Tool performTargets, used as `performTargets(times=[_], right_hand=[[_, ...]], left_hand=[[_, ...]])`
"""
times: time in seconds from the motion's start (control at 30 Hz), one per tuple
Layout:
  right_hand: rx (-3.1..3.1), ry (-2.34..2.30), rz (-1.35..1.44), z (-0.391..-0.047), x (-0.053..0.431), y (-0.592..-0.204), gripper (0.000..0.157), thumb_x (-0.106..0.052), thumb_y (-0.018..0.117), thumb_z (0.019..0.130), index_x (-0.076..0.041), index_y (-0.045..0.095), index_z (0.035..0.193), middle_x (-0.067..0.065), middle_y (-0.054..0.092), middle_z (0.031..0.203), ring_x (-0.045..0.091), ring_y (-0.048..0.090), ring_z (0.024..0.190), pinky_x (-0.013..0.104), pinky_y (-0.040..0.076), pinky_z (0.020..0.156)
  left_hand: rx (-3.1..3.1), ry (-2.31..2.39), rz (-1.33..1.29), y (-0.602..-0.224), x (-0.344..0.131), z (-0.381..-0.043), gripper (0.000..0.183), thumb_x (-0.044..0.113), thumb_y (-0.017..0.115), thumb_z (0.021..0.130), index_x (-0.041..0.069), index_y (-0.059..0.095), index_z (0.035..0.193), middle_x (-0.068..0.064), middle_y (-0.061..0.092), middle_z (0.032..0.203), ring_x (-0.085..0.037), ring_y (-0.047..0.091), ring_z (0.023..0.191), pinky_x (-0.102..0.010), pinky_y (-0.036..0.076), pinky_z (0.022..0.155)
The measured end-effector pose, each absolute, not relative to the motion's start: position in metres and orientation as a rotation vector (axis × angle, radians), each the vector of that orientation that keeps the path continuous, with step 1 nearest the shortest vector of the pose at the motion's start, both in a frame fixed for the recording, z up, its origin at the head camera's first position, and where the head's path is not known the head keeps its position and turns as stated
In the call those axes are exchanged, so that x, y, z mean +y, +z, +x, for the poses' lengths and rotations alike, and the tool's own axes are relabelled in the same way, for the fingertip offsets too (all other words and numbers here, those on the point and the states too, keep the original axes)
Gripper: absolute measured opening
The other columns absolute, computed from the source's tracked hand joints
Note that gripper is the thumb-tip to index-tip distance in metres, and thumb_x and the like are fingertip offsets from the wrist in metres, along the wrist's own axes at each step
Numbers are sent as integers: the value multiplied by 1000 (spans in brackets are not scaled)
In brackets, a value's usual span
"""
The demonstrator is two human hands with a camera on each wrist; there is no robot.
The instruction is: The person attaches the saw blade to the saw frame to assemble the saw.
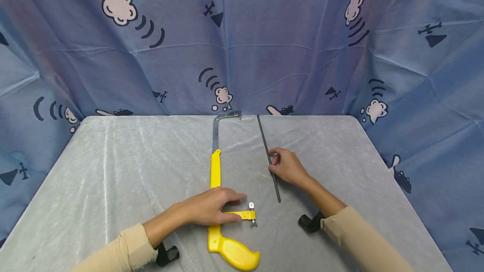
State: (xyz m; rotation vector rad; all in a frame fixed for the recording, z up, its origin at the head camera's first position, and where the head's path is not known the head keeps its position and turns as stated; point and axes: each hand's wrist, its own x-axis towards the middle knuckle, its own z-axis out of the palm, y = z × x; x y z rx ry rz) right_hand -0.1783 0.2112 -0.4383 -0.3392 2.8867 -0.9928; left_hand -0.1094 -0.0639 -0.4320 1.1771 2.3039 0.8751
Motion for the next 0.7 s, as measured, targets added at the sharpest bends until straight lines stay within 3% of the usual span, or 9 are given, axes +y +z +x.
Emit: performTargets(times=[0.43, 0.7], right_hand=[[2629, -1269, -192, -179, 211, -435, 44, 2, 70, 84, 10, 57, 125, 8, 66, 77, 16, 61, 62, 30, 49, 58], [2380, -1489, -19, -181, 210, -435, 48, 1, 68, 89, 13, 52, 132, 8, 68, 82, 14, 64, 67, 31, 55, 64]], left_hand=[[2210, 944, 1122, -434, -61, -108, 54, 32, 72, 92, 3, 59, 136, 4, 68, 112, 0, 61, 98, -19, 49, 88], [2185, 970, 1115, -435, -60, -108, 52, 29, 73, 91, 4, 60, 135, 8, 68, 104, 2, 60, 92, -18, 49, 85]])
